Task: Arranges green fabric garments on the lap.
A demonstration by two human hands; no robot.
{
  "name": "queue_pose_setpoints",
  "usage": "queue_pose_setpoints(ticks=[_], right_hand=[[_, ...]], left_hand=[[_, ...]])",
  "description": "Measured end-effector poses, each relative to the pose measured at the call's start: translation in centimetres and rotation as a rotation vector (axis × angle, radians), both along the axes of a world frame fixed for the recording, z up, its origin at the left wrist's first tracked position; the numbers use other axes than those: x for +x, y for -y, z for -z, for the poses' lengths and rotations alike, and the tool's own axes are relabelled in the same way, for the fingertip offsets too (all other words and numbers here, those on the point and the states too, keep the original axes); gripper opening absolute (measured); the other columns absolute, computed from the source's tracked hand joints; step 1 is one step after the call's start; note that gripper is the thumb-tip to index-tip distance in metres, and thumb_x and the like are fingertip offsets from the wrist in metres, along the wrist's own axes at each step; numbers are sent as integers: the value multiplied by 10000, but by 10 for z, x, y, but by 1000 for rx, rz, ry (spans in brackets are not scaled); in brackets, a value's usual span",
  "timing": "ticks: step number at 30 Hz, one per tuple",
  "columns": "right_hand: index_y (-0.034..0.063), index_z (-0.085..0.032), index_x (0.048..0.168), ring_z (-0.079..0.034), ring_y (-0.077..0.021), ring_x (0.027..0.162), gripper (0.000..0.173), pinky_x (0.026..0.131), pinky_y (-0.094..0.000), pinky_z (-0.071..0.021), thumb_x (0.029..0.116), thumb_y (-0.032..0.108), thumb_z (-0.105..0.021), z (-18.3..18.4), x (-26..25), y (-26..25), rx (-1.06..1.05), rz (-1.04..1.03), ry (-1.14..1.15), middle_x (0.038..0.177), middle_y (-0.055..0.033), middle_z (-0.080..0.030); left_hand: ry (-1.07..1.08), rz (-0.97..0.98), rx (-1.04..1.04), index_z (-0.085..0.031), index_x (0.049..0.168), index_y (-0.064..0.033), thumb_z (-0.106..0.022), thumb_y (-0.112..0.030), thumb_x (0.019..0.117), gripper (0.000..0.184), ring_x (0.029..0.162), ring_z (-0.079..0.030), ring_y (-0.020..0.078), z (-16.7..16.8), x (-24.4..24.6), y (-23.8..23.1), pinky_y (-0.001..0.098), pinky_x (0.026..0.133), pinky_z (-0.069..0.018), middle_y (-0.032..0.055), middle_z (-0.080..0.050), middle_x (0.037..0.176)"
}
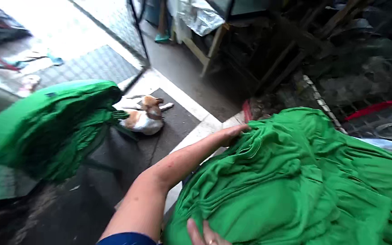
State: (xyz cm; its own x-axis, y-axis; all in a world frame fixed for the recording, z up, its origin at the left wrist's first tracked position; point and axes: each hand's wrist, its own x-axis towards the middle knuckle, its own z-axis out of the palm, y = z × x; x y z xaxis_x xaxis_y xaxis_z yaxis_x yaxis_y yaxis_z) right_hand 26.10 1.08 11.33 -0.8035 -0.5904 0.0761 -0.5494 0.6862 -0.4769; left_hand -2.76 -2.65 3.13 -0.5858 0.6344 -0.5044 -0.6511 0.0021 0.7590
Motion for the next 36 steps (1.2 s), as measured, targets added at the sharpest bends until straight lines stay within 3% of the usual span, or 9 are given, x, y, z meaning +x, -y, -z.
queue_pose_setpoints(ticks=[4,8,12,18,22,26,30,33,36], right_hand=[[-74,-631,1335,-716,-341,675,622,550,-426,-574,730,29,-735,0,-26,17,44,11,64,925,-236,-719],[-57,-678,1267,-699,-331,639,481,510,-402,-551,796,41,-684,-13,-9,29,79,-62,21,868,-225,-700],[-117,-628,1266,-738,-417,848,464,656,-488,-590,831,44,-642,3,8,36,294,-219,166,993,-279,-711],[-61,-709,1105,-627,-507,1148,266,928,-633,-504,987,133,-571,7,-10,26,298,-308,607,1165,-310,-677],[24,-756,992,-744,-248,886,190,804,-432,-610,988,143,-607,-11,-62,-43,-88,127,196,945,-123,-751],[-79,-624,1039,-624,-240,738,380,678,-388,-530,922,264,-740,-19,-130,-93,-127,807,-138,902,-189,-638],[-56,-477,1410,-632,-250,816,780,753,-406,-543,827,303,-851,3,-145,-102,-103,886,132,1105,-219,-622],[-82,-487,1395,-596,-140,744,562,678,-267,-516,869,14,-662,24,-139,-108,-266,878,126,998,-163,-623],[-65,-520,1365,-620,-96,749,487,677,-238,-526,878,-53,-541,30,-130,-115,-414,937,151,1004,-151,-653]], left_hand=[[4,107,-107,-589,1238,39,-319,-674,1028,791,927,-639,255,-7,-6,9,469,858,-529,192,-648,1087],[-150,391,-264,-524,1397,50,-462,-593,1028,744,1217,-566,388,-48,-15,8,593,1035,-433,296,-563,1344],[-302,461,-504,-594,1307,55,-715,-404,947,595,1106,-610,316,-34,-5,-4,533,976,-462,243,-636,1226],[-190,28,-115,-536,1392,-18,-408,-470,1083,562,1105,-619,244,-2,44,11,451,990,-488,188,-629,1253],[-196,-123,82,-502,1479,-130,-309,-366,1107,481,923,-658,159,10,48,13,359,835,-544,115,-686,1142],[-306,-100,38,-503,1475,-145,-446,-208,1038,446,993,-634,195,0,55,9,399,840,-530,136,-633,1266],[-406,-98,-5,-506,1468,-124,-560,-173,976,497,976,-650,181,-11,67,7,402,866,-534,135,-668,1196],[-437,-98,-26,-468,1491,-129,-644,-153,909,609,975,-661,151,-8,70,8,364,880,-541,135,-676,1180],[-433,-137,-68,-457,1503,-141,-612,-100,901,623,932,-658,146,-2,73,10,355,841,-542,127,-677,1146]])
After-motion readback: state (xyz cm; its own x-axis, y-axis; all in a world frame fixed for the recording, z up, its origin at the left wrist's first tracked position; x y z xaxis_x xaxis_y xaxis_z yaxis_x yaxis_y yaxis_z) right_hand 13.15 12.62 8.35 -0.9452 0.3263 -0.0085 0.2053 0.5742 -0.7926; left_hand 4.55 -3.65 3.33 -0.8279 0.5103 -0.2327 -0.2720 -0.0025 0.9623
